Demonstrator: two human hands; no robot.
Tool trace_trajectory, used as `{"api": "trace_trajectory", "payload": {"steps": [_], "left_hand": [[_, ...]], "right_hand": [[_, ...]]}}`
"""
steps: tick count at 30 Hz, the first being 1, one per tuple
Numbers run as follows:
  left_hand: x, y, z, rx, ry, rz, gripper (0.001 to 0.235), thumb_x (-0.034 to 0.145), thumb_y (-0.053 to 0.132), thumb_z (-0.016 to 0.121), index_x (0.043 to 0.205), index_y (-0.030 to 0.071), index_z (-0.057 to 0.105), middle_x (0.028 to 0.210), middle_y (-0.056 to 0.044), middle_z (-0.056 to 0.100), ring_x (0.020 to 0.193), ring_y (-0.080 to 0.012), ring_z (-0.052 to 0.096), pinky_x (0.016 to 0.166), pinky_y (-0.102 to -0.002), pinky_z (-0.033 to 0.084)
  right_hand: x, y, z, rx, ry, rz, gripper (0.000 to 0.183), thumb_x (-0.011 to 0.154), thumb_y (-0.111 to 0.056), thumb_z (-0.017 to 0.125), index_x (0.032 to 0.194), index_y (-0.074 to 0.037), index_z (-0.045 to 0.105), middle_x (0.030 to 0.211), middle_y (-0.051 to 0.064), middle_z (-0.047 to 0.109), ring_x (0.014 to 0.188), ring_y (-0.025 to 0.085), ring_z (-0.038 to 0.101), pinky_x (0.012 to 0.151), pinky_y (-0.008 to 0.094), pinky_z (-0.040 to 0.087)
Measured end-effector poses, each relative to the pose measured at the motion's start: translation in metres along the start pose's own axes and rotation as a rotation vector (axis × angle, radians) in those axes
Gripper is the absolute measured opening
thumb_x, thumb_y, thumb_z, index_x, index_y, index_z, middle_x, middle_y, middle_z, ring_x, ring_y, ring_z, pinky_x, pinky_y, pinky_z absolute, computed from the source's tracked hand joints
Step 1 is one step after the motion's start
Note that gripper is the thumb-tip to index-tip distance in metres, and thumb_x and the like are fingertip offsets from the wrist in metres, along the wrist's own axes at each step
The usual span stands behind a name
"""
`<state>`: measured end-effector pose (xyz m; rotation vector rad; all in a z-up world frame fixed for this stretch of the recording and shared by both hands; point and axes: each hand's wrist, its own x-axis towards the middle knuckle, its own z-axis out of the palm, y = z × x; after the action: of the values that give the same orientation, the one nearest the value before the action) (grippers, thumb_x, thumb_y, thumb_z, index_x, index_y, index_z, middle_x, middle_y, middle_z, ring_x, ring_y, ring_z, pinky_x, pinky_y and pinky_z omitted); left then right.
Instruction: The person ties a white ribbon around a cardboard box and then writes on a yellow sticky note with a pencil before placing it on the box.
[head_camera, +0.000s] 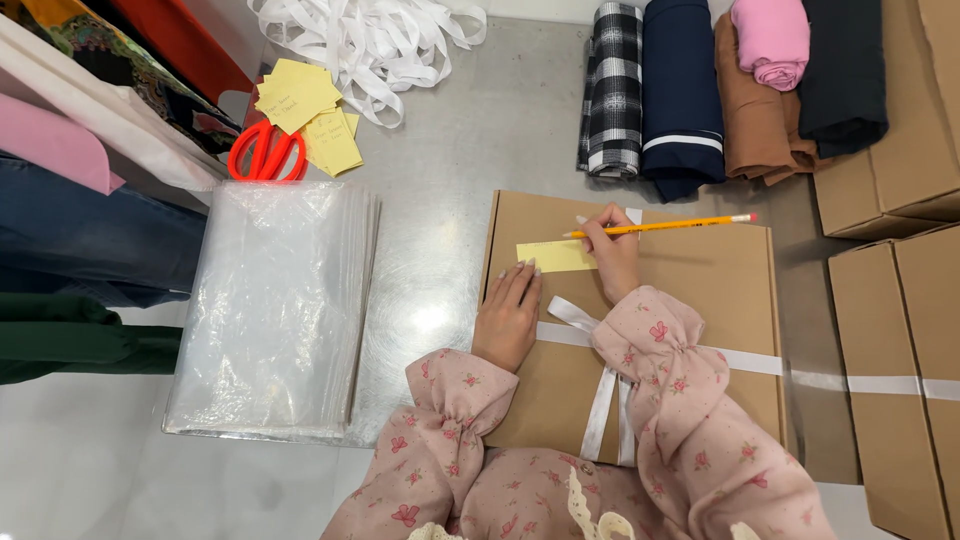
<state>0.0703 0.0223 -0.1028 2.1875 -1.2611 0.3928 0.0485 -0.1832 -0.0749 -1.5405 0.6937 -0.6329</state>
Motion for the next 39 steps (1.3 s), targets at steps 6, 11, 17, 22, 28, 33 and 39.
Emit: {"api": "trace_trajectory", "payload": {"steps": [6,11,17,22,28,33,39], "left_hand": [[-0.001,-0.003,0.001,0.002,0.045,-0.012,0.032,0.093,0.011,0.065,0.124,0.007,0.066,0.13,-0.013,0.06,0.123,-0.0307,0.06,0.109,-0.042,0.047],[0.003,0.003,-0.009,-0.015,0.057,0.011,0.034,0.095,0.012,0.063,0.128,0.007,0.066,0.131,-0.011,0.062,0.127,-0.0294,0.059,0.11,-0.042,0.045],[-0.002,0.002,-0.001,-0.013,0.077,0.007,0.035,0.094,0.012,0.063,0.129,0.008,0.067,0.135,-0.01,0.065,0.129,-0.0263,0.06,0.112,-0.041,0.044],[-0.003,0.003,0.002,-0.01,0.09,-0.006,0.033,0.092,0.011,0.066,0.125,0.009,0.07,0.134,-0.009,0.067,0.127,-0.0254,0.061,0.112,-0.041,0.045],[-0.002,0.001,0.004,-0.012,0.079,-0.015,0.032,0.092,0.011,0.066,0.123,0.009,0.071,0.133,-0.008,0.068,0.127,-0.0245,0.061,0.112,-0.04,0.045],[-0.004,0.0,0.008,-0.012,0.068,-0.015,0.032,0.092,0.013,0.065,0.123,0.009,0.07,0.135,-0.008,0.067,0.129,-0.0245,0.06,0.113,-0.04,0.044],[-0.005,-0.001,0.008,-0.024,0.06,-0.019,0.034,0.092,0.013,0.066,0.125,0.01,0.07,0.135,-0.008,0.067,0.13,-0.0243,0.06,0.113,-0.04,0.044]], "right_hand": [[-0.018,-0.043,0.018,0.34,0.074,0.086,0.035,0.098,-0.015,0.064,0.074,-0.018,0.039,0.053,-0.003,0.036,0.045,0.003,0.034,0.044,0.016,0.026],[-0.022,-0.023,0.038,0.238,0.009,0.077,0.031,0.092,-0.01,0.07,0.076,-0.016,0.044,0.062,0.0,0.05,0.048,0.004,0.048,0.044,0.015,0.032],[-0.026,0.0,0.06,0.1,-0.087,-0.125,0.031,0.083,0.003,0.071,0.072,-0.009,0.045,0.067,0.005,0.051,0.057,0.008,0.047,0.054,0.018,0.039],[-0.035,-0.01,0.062,-0.094,-0.071,-0.17,0.039,0.089,-0.002,0.068,0.06,-0.01,0.042,0.056,0.001,0.043,0.056,0.009,0.039,0.053,0.022,0.033],[-0.027,0.002,0.061,-0.181,-0.072,-0.202,0.037,0.09,-0.007,0.071,0.061,-0.01,0.048,0.055,0.003,0.048,0.056,0.01,0.043,0.053,0.023,0.036],[-0.028,0.0,0.062,-0.203,-0.087,-0.211,0.038,0.09,-0.009,0.07,0.061,-0.009,0.047,0.051,0.004,0.043,0.056,0.011,0.041,0.052,0.026,0.033],[-0.023,0.015,0.062,-0.202,-0.078,-0.211,0.036,0.084,-0.005,0.068,0.059,-0.01,0.042,0.052,0.002,0.041,0.056,0.011,0.04,0.052,0.026,0.034]]}}
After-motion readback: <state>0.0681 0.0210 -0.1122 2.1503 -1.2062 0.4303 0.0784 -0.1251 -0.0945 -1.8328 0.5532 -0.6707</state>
